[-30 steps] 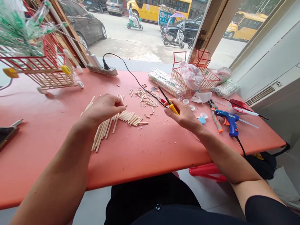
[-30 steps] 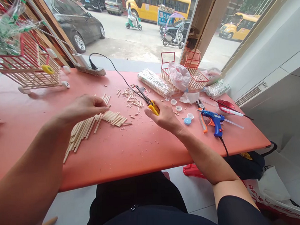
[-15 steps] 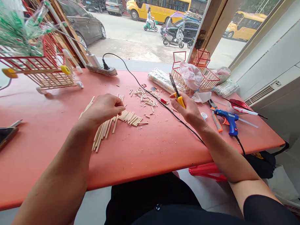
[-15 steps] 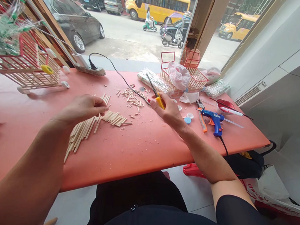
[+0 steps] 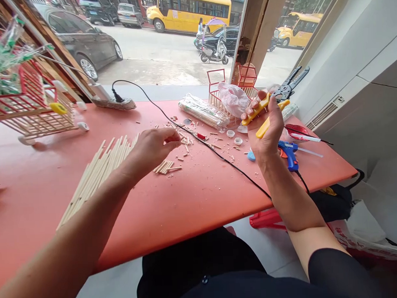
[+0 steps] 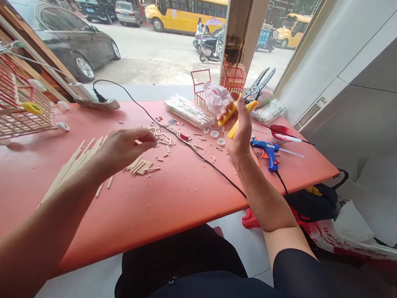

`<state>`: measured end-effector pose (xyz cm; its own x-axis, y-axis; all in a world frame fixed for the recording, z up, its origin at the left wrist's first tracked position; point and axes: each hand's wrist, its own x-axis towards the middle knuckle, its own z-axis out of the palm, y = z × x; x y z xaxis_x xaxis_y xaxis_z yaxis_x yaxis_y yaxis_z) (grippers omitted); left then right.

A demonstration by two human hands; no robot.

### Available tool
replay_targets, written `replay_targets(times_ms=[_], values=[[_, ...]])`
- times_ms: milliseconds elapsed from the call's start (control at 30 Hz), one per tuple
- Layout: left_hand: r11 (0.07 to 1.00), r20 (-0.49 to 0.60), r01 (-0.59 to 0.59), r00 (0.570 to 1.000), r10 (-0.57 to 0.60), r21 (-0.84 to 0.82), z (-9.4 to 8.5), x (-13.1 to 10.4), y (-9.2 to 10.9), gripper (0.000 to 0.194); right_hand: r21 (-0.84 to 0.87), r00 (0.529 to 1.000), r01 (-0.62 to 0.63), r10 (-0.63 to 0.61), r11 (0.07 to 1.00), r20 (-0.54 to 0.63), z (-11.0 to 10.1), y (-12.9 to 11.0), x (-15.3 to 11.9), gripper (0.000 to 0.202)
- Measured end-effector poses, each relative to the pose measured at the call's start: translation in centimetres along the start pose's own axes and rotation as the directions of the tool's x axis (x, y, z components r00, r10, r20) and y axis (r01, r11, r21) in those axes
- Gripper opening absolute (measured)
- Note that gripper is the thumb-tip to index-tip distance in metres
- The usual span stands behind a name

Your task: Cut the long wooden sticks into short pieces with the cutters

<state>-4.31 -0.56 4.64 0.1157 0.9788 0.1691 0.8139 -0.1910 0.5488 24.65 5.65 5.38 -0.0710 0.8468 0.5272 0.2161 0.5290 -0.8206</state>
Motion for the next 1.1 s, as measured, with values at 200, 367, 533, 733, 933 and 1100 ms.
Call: replay_targets(times_ms=[200,367,533,733,933,1100], values=[[0.954,0.149,-0.267,0.958,0.246,0.138,3.6,5.2,1.4,0.016,-0.04,0.988,0.028,-0.034,0.999,-0.153,-0.8,0.0,0.0,0.101],[0.92,0.242,-0.37,0.911,0.333,0.127,6.9,11.0,2.9,0.013,0.018,0.99,-0.005,0.007,1.0,-0.141,-0.6,-0.1,0.0,0.098],[0.864,0.315,-0.503,0.822,0.474,0.014,9.1,14.0,4.2,0.016,-0.029,0.988,-0.084,0.079,0.996,-0.133,-0.5,-0.4,0.1,0.086],[0.865,0.2,-0.447,0.891,0.408,0.227,8.7,15.0,4.3,0.024,-0.044,0.995,-0.058,0.055,0.997,-0.079,-0.8,0.0,0.1,0.083],[0.953,-0.087,-0.289,0.951,0.297,0.095,6.5,15.2,3.2,0.019,0.007,0.996,-0.071,0.071,0.997,-0.053,-0.9,0.4,0.0,0.093],[0.954,0.027,-0.284,0.959,0.282,0.097,6.4,14.0,2.3,0.016,-0.017,0.996,-0.085,0.085,0.996,-0.016,-0.6,0.0,0.0,0.096]])
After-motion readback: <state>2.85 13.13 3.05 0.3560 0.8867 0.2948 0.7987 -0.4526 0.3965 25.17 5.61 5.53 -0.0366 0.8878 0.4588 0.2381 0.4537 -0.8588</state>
